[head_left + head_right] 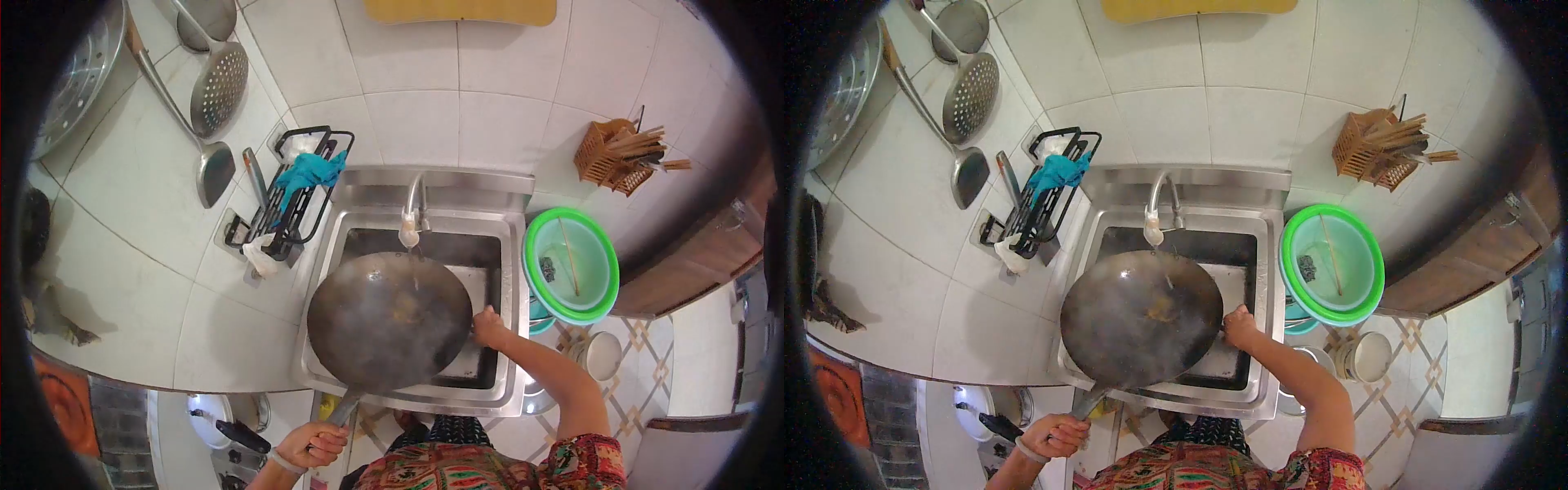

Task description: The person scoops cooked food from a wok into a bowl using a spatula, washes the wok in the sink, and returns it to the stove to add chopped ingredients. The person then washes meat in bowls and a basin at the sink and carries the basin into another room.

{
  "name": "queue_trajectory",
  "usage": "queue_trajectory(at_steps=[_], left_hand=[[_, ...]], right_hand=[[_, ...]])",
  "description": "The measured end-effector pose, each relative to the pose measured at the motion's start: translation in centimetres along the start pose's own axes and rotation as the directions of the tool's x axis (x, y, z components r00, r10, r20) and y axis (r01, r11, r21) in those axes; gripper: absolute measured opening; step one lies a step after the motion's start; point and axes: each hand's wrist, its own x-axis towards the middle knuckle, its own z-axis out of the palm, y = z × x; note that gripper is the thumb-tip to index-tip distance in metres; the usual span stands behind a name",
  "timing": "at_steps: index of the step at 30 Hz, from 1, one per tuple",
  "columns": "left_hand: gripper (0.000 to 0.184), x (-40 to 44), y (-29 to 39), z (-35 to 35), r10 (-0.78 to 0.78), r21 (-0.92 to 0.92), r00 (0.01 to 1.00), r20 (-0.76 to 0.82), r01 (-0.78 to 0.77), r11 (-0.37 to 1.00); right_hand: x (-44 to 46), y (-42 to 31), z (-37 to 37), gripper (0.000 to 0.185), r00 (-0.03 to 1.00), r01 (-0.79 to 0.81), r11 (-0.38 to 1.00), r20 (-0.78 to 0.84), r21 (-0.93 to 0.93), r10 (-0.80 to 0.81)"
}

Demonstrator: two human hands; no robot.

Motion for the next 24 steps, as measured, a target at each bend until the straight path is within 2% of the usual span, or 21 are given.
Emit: queue_trajectory(at_steps=[2,3,5,6,7,9,13,18,21,22,23,24], left_hand=[[0.018,0.4,0.4,-0.9,-0.021,-0.019,0.997,0.072,0.023,1.000],[0.017,0.5,0.2,-1.5,-0.037,-0.035,0.994,0.105,0.040,0.999],[0.016,1.0,-0.1,-2.0,-0.068,-0.066,0.980,0.187,0.081,0.995],[0.016,1.3,-0.3,-2.0,-0.080,-0.082,0.969,0.235,0.102,0.991],[0.017,1.7,-0.4,-1.8,-0.037,-0.051,0.980,0.196,0.048,0.998],[0.018,2.5,-0.9,-1.7,0.053,0.017,0.991,0.119,-0.055,0.998],[0.021,4.1,-1.1,-2.6,-0.036,0.024,0.979,0.201,0.031,0.999],[0.021,5.8,-1.1,-6.5,-0.100,0.102,0.945,0.311,0.072,0.992],[0.023,7.4,-0.8,-9.3,-0.172,0.138,0.935,0.311,0.135,0.981],[0.021,7.9,-0.5,-10.1,-0.135,0.196,0.939,0.316,0.074,0.978],[0.019,8.2,-0.4,-10.8,-0.097,0.252,0.943,0.320,0.014,0.968],[0.018,8.3,-0.4,-11.6,-0.060,0.306,0.944,0.325,-0.045,0.951]], right_hand=[[-1.6,0.6,-0.1,0.036,0.991,0.029,0.985,-0.133,0.169,-0.006],[-3.5,1.3,0.0,0.037,0.982,0.023,0.947,-0.184,0.322,0.039],[-8.1,2.1,-2.8,0.040,0.947,0.047,0.800,-0.280,0.598,0.154],[-9.7,3.0,-0.8,0.037,0.917,-0.002,0.487,-0.193,0.873,0.350],[-11.4,3.7,1.6,0.034,0.870,-0.007,0.091,-0.039,0.996,0.491],[-15.4,3.6,1.3,0.030,0.856,0.050,0.003,-0.044,0.999,0.515],[-19.7,2.5,2.8,0.025,0.846,0.186,-0.168,-0.071,0.968,0.528],[-26.7,-1.8,4.1,0.022,0.770,0.276,-0.206,-0.087,0.939,0.632],[-32.1,-4.3,5.7,0.021,0.731,0.309,-0.251,-0.061,0.917,0.679],[-33.8,-5.2,6.7,0.021,0.719,0.323,-0.272,-0.048,0.906,0.693],[-35.6,-5.4,7.9,0.021,0.705,0.332,-0.209,-0.095,0.920,0.703],[-37.2,-5.9,9.2,0.020,0.684,0.360,-0.239,-0.081,0.902,0.725]])
